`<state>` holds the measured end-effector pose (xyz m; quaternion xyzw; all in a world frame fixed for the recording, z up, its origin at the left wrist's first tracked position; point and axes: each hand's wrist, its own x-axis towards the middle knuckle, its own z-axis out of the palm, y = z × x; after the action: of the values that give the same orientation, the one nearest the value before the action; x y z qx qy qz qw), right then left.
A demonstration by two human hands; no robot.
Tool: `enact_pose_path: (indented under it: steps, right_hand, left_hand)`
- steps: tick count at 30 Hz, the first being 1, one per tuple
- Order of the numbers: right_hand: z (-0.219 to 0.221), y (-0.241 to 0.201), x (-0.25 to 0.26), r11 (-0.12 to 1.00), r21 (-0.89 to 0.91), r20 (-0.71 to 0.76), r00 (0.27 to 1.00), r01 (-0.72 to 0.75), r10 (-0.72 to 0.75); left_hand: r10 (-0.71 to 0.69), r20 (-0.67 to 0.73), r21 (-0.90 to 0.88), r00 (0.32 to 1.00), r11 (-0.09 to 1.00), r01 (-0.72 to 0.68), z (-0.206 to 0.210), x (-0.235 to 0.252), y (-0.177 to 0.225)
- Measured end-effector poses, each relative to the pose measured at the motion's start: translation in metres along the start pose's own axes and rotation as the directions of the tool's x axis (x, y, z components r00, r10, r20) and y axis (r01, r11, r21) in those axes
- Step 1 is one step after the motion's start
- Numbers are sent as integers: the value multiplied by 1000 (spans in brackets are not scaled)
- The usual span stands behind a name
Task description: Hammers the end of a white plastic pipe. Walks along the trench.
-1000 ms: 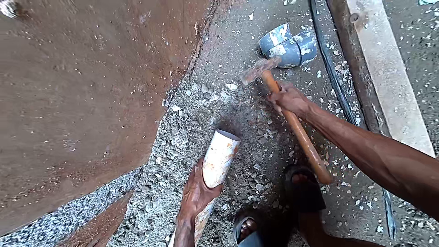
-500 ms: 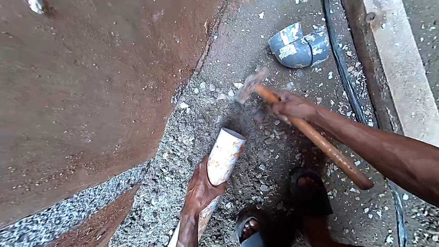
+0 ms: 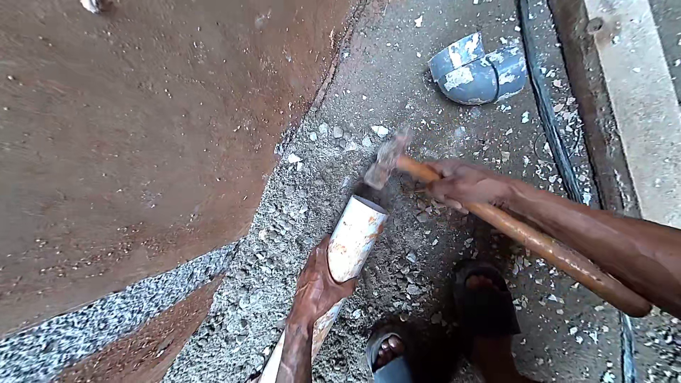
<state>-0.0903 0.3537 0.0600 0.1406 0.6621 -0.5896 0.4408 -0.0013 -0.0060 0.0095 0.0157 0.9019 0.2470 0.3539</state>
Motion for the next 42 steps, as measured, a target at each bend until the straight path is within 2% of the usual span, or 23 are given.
enact_pose_path:
  steps: [3, 5, 6, 7, 9, 10, 12, 14, 16, 19, 20, 21, 23, 24, 26, 28, 30, 32, 36, 39, 42]
  right_hand:
    - [-11, -3, 8, 977, 89, -277, 947, 196, -165]
    - [-10, -6, 12, 969, 83, -393, 901, 231, -181]
    - [-4, -6, 10, 978, 68, -384, 910, 198, -157]
    - [5, -4, 5, 990, 49, -314, 943, 130, -108]
    - [20, -5, -1, 997, -64, -47, 998, -48, 45]
    - [22, -5, 0, 989, -117, 63, 993, -91, 98]
    - [17, 1, 1, 991, -111, 140, 986, -70, 86]
    - [10, 4, 1, 999, -44, 86, 996, -7, 10]
    - [2, 3, 1, 996, 26, -56, 995, 81, -79]
    - [-3, 1, 6, 975, 116, -299, 943, 190, -148]
    - [0, 1, 6, 977, 115, -323, 937, 179, -133]
    - [5, 2, 5, 986, 99, -289, 952, 131, -97]
    - [20, 4, 1, 999, 1, -74, 997, -33, 33]
    - [24, 5, 1, 995, -48, 36, 995, -90, 92]
    - [21, 7, 2, 995, -33, 115, 989, -91, 94]
    - [14, 12, 1, 1000, -2, 91, 996, -23, 23]
    - [9, 15, 1, 999, 24, 5, 999, 38, -38]
    - [11, 15, 2, 999, 22, -54, 997, 50, -49]
    - [26, 5, -6, 990, -108, 61, 993, -90, 97]
    - [19, 12, -8, 998, -44, 78, 995, -51, 54]
    - [3, 20, -15, 998, 34, -75, 996, 45, -42]
  left_hand:
    - [-6, 4, 22, 1000, 1000, 6, -1, 0, 1]
    - [-4, 11, 20, 1000, 1000, 4, -3, -1, 0]
    - [-6, 17, 22, 1000, 1000, 6, -4, -1, 0]
    - [-8, 22, 25, 1000, 1000, 8, -5, -1, 0]
    - [-8, 27, 36, 1000, 999, 7, -4, 1, 1]
    - [-9, 28, 42, 1000, 999, 8, -2, 1, 2]
    - [-2, 13, 30, 1000, 1000, 2, 1, 0, 2]
    - [6, 5, 11, 1000, 1000, -6, 0, -1, 0]
    - [2, 7, 13, 1000, 1000, -2, -3, 1, -3]
    - [2, 7, 15, 1000, 1000, -2, -4, 1, -1]
    - [1, 11, 15, 1000, 1000, -1, -3, 1, 0]
    - [5, 15, 15, 1000, 1000, -5, -2, 0, 0]
    - [18, 20, 15, 1000, 1000, -18, -1, 2, -2]
    - [17, 22, 17, 1000, 1000, -17, -1, 3, -1]
    - [15, 16, 16, 1000, 1000, -15, 0, 5, 0]
    - [18, 6, 0, 1000, 1000, -18, 1, 3, -2]
    - [17, 2, -5, 1000, 1000, -17, -1, 2, -3]
    - [9, 9, 0, 1000, 1000, -9, -4, 1, -2]
    - [-2, 16, 25, 1000, 1000, 2, -1, 2, 0]
    - [2, 4, -1, 1000, 1000, -2, 2, 2, -2]
    - [9, -9, -2, 1000, 1000, -9, -1, 2, -6]
